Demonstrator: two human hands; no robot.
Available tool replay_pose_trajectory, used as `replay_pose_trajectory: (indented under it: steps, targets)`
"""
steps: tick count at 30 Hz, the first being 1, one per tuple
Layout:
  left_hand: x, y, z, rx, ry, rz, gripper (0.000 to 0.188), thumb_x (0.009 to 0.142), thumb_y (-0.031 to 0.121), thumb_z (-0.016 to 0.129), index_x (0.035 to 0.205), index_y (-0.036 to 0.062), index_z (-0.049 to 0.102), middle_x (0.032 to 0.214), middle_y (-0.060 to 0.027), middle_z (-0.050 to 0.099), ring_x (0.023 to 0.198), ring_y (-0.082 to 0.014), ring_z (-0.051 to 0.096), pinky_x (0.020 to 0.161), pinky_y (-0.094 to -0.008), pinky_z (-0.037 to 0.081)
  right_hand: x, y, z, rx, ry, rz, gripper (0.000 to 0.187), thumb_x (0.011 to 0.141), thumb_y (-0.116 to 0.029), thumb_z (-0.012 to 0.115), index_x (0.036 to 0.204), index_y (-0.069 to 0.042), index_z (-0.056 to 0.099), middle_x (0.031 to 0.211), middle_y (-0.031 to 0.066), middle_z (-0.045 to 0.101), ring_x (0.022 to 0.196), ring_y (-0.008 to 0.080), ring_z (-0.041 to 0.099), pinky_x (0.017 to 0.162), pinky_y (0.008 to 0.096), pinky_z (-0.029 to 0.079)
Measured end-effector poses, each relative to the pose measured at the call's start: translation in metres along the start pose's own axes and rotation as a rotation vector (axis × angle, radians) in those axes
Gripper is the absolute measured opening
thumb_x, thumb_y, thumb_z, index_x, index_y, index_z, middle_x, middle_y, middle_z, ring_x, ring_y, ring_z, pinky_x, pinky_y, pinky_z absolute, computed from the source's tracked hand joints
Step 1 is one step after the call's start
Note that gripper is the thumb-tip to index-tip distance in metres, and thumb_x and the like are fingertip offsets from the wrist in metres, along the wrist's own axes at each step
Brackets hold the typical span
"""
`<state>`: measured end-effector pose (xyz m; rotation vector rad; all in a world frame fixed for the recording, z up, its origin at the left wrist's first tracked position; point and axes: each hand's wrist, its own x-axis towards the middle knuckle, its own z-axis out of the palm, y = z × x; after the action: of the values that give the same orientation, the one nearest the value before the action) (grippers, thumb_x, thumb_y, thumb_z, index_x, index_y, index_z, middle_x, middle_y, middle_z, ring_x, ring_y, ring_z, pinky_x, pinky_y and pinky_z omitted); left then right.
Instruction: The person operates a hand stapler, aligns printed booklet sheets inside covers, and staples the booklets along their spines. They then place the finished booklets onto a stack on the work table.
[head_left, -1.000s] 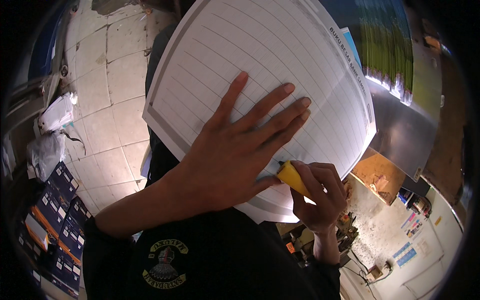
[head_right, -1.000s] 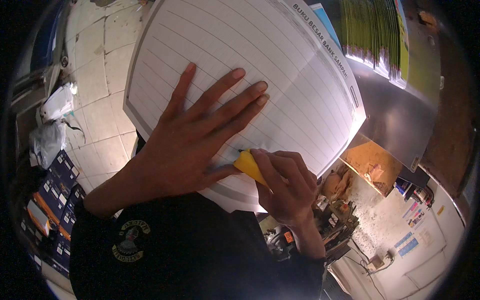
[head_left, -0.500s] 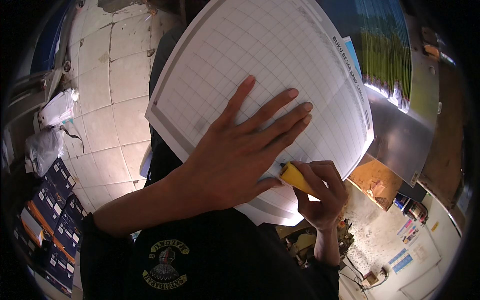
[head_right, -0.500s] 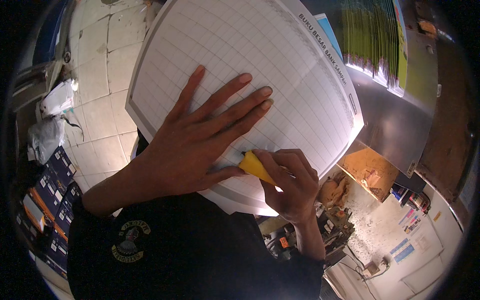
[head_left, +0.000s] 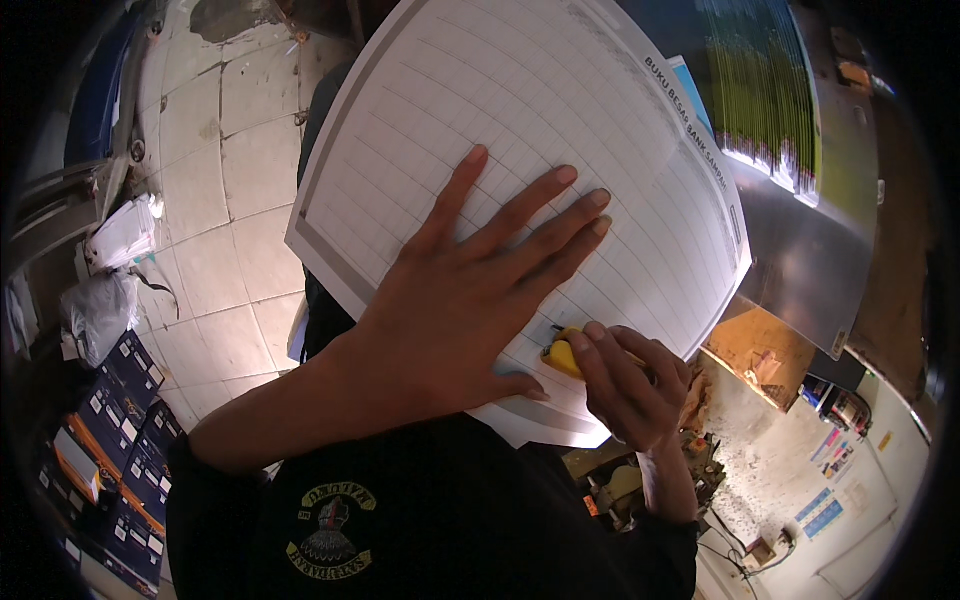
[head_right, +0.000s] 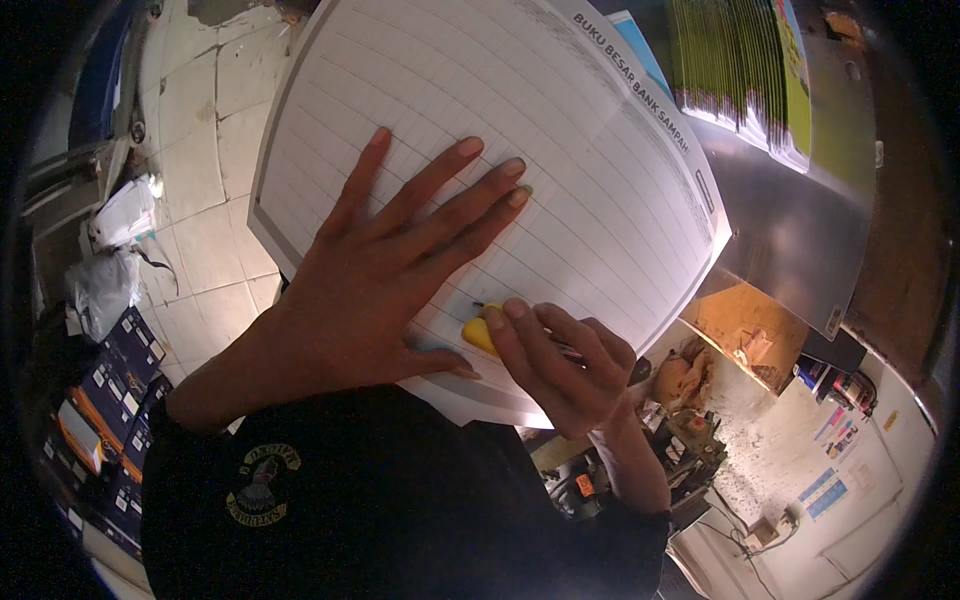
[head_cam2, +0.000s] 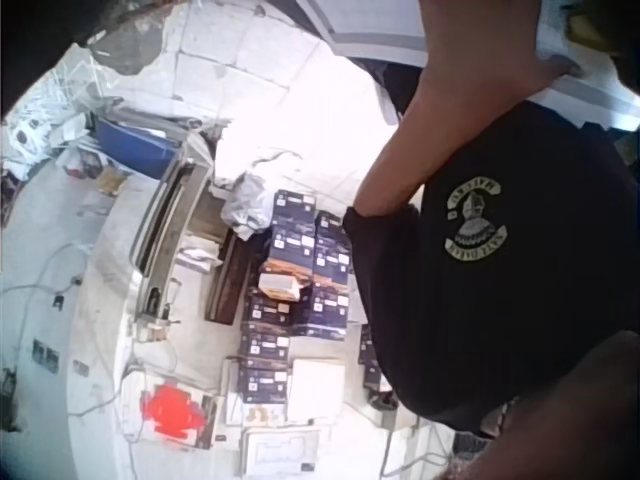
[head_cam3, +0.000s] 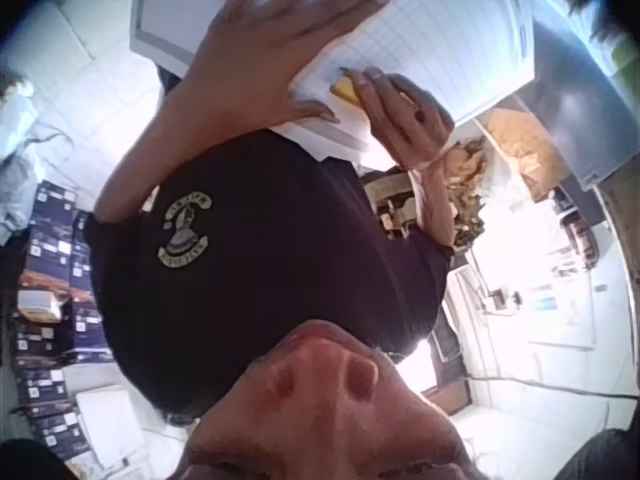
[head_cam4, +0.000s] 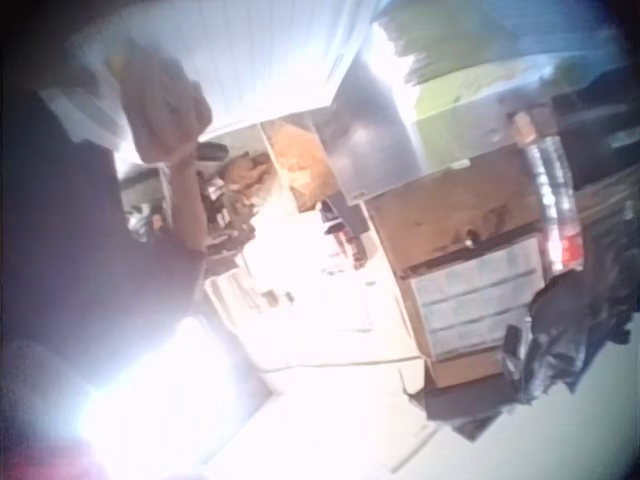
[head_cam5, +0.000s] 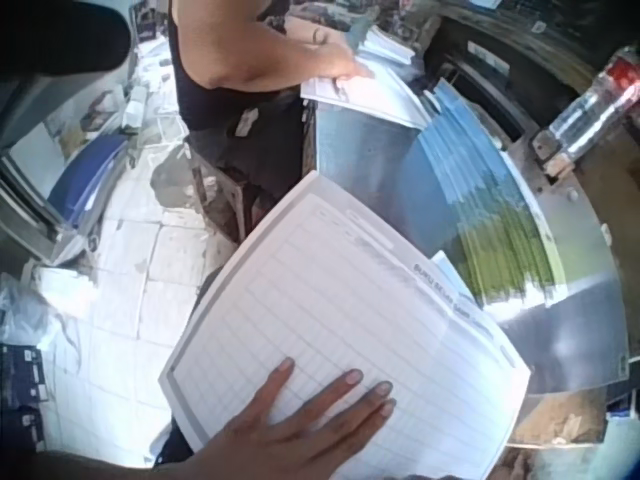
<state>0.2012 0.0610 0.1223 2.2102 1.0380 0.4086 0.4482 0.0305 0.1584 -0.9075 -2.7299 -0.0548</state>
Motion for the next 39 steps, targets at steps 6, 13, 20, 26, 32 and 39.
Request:
replay_pose_trajectory:
  steps: [6, 13, 20, 26, 32, 39]
  targets:
    - [-0.003, -0.001, 0.001, 0.032, -0.011, 0.003, 0.126, 0.062, 0.069, 0.082, 0.159, 0.0126, 0.025, 0.167, -0.0074, 0.020, 0.156, -0.0281, 0.010, 0.124, -0.0635, -0.004, -0.005, 0.009, 0.006, -0.031, 0.035, -0.098, 0.029, 0.086, -0.025, 0.075, 0.114, -0.017, 0.077, 0.114, -0.0033, 0.074, 0.097, 0.0142, 0.067, 0.063, 0.0235, 0.052]
    - [-0.001, 0.003, -0.013, 0.127, 0.013, 0.057, 0.124, 0.065, 0.071, 0.078, 0.160, 0.0119, 0.024, 0.168, -0.0090, 0.019, 0.156, -0.0292, 0.011, 0.123, -0.0636, -0.003, -0.002, 0.013, -0.003, 0.018, 0.114, -0.118, 0.034, 0.084, -0.020, 0.078, 0.116, -0.011, 0.075, 0.115, 0.0074, 0.073, 0.100, 0.0213, 0.069, 0.071, 0.0298, 0.059]
    - [-0.026, 0.040, -0.017, 0.161, -0.262, 0.262, 0.089, 0.087, 0.053, 0.068, 0.159, 0.0149, 0.031, 0.166, -0.0076, 0.026, 0.154, -0.0268, 0.020, 0.121, -0.0654, 0.010, -0.027, 0.028, -0.033, -0.040, 0.824, 0.710, 0.033, 0.087, -0.001, 0.071, 0.117, 0.012, 0.064, 0.099, 0.0181, 0.072, 0.084, 0.0237, 0.070, 0.077, 0.0308, 0.056]
    - [-0.047, 0.026, -0.021, 0.640, -0.374, 0.324, 0.063, 0.094, 0.015, 0.061, 0.153, 0.0167, 0.040, 0.159, -0.0181, 0.034, 0.148, -0.0419, 0.031, 0.120, -0.0672, 0.011, -0.049, 0.037, -0.047, 0.322, 1.173, 1.166, 0.039, 0.093, -0.015, 0.076, 0.124, 0.006, 0.064, 0.094, 0.0065, 0.069, 0.077, 0.0095, 0.064, 0.067, 0.0234, 0.052]
    - [-0.030, 0.053, -0.081, 0.453, -0.469, 0.458, 0.057, 0.085, 0.001, 0.062, 0.141, 0.0109, 0.054, 0.141, -0.0224, 0.055, 0.136, -0.0360, 0.049, 0.118, -0.0496, 0.034, -0.080, 0.045, -0.062, 0.529, 1.400, 1.215, 0.044, 0.098, -0.029, 0.070, 0.126, 0.004, 0.064, 0.099, 0.0094, 0.072, 0.074, 0.0109, 0.064, 0.065, 0.0255, 0.052]
    - [0.004, 0.131, -0.161, 0.261, 0.027, 0.539, 0.013, 0.088, 0.004, 0.066, 0.096, 0.0081, 0.075, 0.101, -0.0102, 0.074, 0.100, -0.0327, 0.071, 0.086, -0.0445, 0.058, -0.101, 0.060, -0.074, 0.724, 1.490, 1.178, 0.040, 0.098, -0.028, 0.069, 0.125, 0.001, 0.063, 0.106, 0.0159, 0.072, 0.078, 0.0169, 0.067, 0.072, 0.0305, 0.053]
